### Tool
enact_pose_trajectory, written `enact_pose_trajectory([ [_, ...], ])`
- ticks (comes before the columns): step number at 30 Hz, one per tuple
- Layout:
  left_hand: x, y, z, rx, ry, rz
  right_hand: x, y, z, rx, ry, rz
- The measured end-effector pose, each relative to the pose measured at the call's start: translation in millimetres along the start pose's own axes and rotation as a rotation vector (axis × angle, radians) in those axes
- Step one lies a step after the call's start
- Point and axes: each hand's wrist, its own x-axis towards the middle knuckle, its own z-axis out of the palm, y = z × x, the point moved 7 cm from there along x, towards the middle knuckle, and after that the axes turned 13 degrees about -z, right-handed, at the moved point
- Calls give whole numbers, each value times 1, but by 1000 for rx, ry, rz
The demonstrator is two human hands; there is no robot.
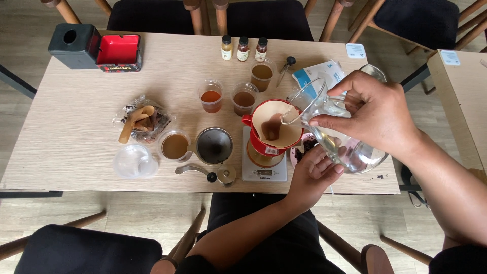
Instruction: The person folds a paper coffee filter, places it into a dripper, and rinses it with hot water from a glass carafe. They then proceed to handle several small cups of liquid, placing them on a digital scale and pouring contents.
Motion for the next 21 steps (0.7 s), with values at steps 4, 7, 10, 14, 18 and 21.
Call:
enact_pose_trajectory([
  [4, 0, 0, -1, 2, 13, -5, -1, 1, 1, -6, 0, 16],
  [7, 0, 2, 1, 24, 9, 11, -3, 2, -1, -10, 0, 17],
  [10, -1, 2, 2, 36, 6, 4, -4, 3, -2, -3, 0, 13],
  [14, -1, -1, 5, 20, -2, -35, -6, 2, -4, -3, 1, 16],
  [18, -2, -4, 6, 22, 8, -31, -11, 4, -4, 10, -11, 40],
  [21, -2, -6, 7, 25, 1, -24, -13, 3, -4, 5, -12, 40],
])
